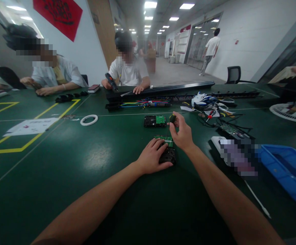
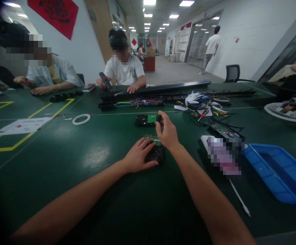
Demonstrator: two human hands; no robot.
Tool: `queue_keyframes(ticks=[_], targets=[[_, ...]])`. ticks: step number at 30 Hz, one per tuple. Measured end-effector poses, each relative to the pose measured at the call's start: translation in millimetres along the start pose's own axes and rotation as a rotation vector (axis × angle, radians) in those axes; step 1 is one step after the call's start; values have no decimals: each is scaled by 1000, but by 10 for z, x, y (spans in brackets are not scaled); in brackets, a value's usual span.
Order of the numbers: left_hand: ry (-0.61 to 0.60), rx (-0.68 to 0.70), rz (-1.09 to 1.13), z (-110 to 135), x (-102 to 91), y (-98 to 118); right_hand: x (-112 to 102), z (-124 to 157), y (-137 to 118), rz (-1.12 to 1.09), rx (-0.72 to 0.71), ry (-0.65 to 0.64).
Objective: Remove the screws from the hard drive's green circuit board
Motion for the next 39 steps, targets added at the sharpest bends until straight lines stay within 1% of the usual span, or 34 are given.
queue_keyframes(ticks=[5, 13, 18, 23, 28, 32, 39], targets=[[-8, -5, -2, -3, 5, 0, -10, 9, -2, 47, -45, 23], [-5, -6, 11, -3, -3, 2, -47, 13, 56, 16, -10, -4], [-11, -4, 16, -11, -15, 3, -65, 15, 78, 29, -27, 31], [-16, -9, 33, -15, -11, 0, -73, 10, -25, 94, -85, 53], [-16, -9, 32, -9, -2, 0, -96, -27, -144, 168, -106, 6], [-22, -9, 26, -4, 12, -2, -120, -56, -170, 164, -104, -3], [3, -12, 48, 3, 16, -3, -146, -82, -168, 157, -106, 13]])
Point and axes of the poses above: each hand's wrist, its own z-axis away from the middle knuckle, its own x-axis out of the palm, y = z × x, the point moved 6 cm from there along -z, towards the middle knuckle, and after that the axes turned 12 degrees about -z, right-handed, at the moved point
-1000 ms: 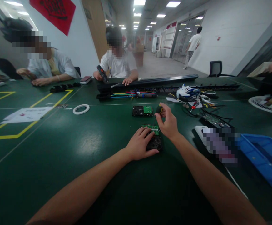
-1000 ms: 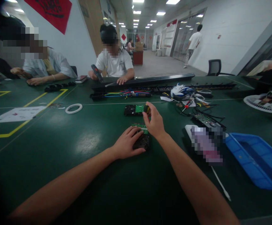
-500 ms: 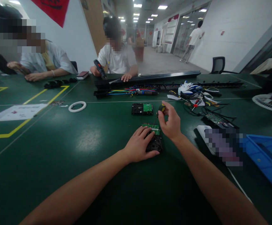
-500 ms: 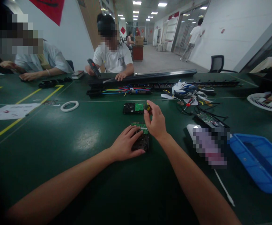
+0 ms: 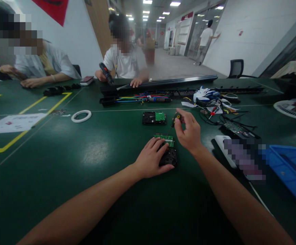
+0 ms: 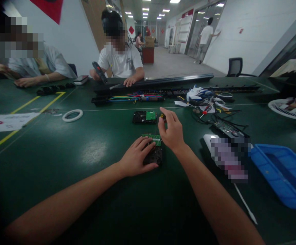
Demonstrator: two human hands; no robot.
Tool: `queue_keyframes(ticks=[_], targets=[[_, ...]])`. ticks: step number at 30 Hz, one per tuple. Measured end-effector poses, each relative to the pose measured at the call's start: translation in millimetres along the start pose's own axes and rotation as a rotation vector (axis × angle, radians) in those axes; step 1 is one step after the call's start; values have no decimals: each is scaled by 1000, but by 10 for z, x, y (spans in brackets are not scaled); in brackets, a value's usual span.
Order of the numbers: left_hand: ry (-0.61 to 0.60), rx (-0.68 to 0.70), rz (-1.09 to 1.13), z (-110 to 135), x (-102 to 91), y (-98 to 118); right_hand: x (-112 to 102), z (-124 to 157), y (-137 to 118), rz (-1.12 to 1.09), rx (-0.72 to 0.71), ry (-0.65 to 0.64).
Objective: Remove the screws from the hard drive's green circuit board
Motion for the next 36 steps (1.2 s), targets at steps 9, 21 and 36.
queue_keyframes(ticks=[9, 21, 36], targets=[[19, 9, -6, 5, -13, 1, -36, -92, -88, 13, -20, -58], [3, 13, -27, 1, -9, 5, -161, -17, -163, 8, 35, -157], [24, 21, -13, -18, -32, 7, 10, 286, -73, -170, 163, -134]])
Point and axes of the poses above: each hand's wrist, its own z-axis away from the middle knuckle, its own x-axis out of the palm, y = z × x, the point moved 6 cm from there along -z, towards the middle knuckle, and after that the axes turned 12 degrees about -z, right-handed, at the moved point
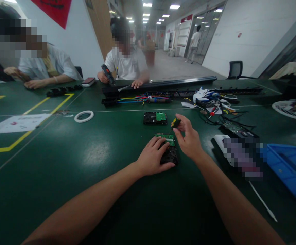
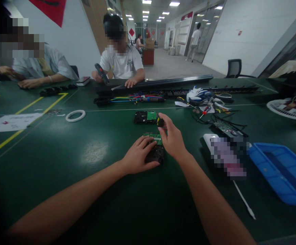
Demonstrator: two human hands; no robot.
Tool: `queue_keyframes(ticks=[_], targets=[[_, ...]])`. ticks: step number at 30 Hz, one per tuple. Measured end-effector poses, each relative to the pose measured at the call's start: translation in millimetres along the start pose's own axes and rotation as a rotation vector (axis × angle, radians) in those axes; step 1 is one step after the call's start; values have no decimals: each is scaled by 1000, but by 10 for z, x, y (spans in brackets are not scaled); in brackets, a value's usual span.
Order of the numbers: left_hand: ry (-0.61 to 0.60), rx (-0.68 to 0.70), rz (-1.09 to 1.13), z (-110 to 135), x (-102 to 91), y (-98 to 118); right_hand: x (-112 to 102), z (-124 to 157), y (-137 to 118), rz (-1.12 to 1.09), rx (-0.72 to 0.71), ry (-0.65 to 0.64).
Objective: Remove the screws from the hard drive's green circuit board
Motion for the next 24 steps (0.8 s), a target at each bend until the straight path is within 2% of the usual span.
queue_keyframes(ticks=[7, 11, 15, 20, 24], targets=[[-5, 2, 5, 2, -1, 0, 15, 5, -15, 94, -57, 62], [-42, -5, -11, -6, -44, 22, 18, 4, 18, 47, -44, 64], [-69, -79, -73, -96, -112, 132, 18, -11, 62, -12, -13, 44], [-113, -300, -136, -246, -115, 298, 16, -3, 77, 2, -5, 45], [-121, -327, -176, -282, -112, 378, 20, 2, 59, 27, -17, 46]])
Point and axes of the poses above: each hand's wrist, its own z-axis away from the middle knuckle, its own x-axis out of the palm, y = z × x, the point moved 6 cm from there along -z, towards the middle knuckle, and after that the axes turned 12 degrees about -z, right-handed, at the moved point
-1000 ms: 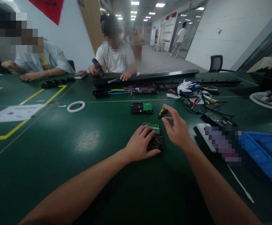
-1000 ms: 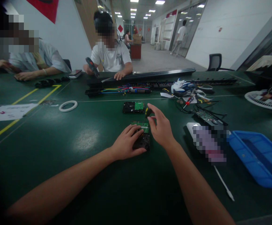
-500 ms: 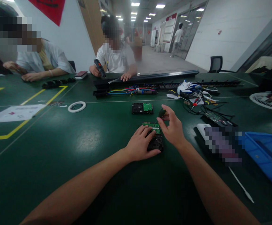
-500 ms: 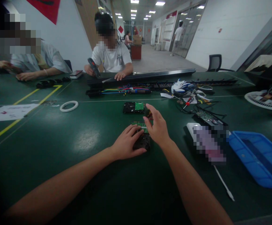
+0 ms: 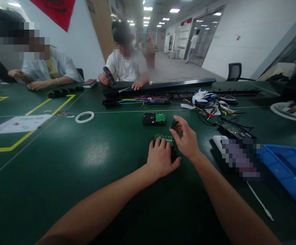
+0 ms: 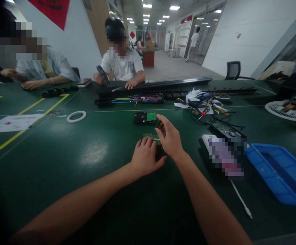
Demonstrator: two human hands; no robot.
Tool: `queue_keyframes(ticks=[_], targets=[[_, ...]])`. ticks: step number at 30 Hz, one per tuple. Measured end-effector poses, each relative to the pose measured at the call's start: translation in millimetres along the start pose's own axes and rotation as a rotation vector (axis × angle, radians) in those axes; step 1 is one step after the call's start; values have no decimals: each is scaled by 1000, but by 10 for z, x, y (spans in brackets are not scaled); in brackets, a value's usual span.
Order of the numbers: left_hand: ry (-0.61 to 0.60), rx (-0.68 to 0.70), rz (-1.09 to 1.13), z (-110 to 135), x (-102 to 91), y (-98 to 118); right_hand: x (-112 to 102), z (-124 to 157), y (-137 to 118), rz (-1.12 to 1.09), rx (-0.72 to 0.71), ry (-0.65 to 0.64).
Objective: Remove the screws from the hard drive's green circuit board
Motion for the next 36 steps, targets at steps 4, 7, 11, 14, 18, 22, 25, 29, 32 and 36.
queue_keyframes(ticks=[4, 7, 11, 14, 18, 22, 25, 29, 32, 36], targets=[[-3, 62, -10, 35, -28, -60, -18, 10, -55, 29, -15, 1], [-22, 182, -6, 78, -51, -147, -54, 38, -109, 53, -24, -1], [-34, 356, 38, 149, -76, -276, -113, 104, -173, 45, -40, -8], [-19, 440, 87, 187, -78, -350, -148, 155, -206, 31, -38, -8], [13, 455, 167, 197, -50, -399, -145, 190, -220, -59, 3, -37], [43, 413, 193, 182, -31, -401, -130, 181, -199, -114, 37, -22], [25, 402, 183, 166, -21, -397, -138, 174, -196, -56, 17, 22], [5, 456, 190, 153, -23, -413, -163, 190, -241, 41, -25, 57], [-2, 536, 234, 161, -31, -422, -160, 211, -270, 38, -22, 27], [-22, 556, 259, 162, -22, -447, -158, 230, -262, -24, -2, 12]])
Point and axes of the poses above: each hand's wrist, its own z-axis away from the middle knuckle, its own x-axis out of the palm, y = z × x, the point moved 6 cm from there along -z, towards the middle knuckle, and after that the axes turned 12 degrees about -z, right-handed, at the moved point
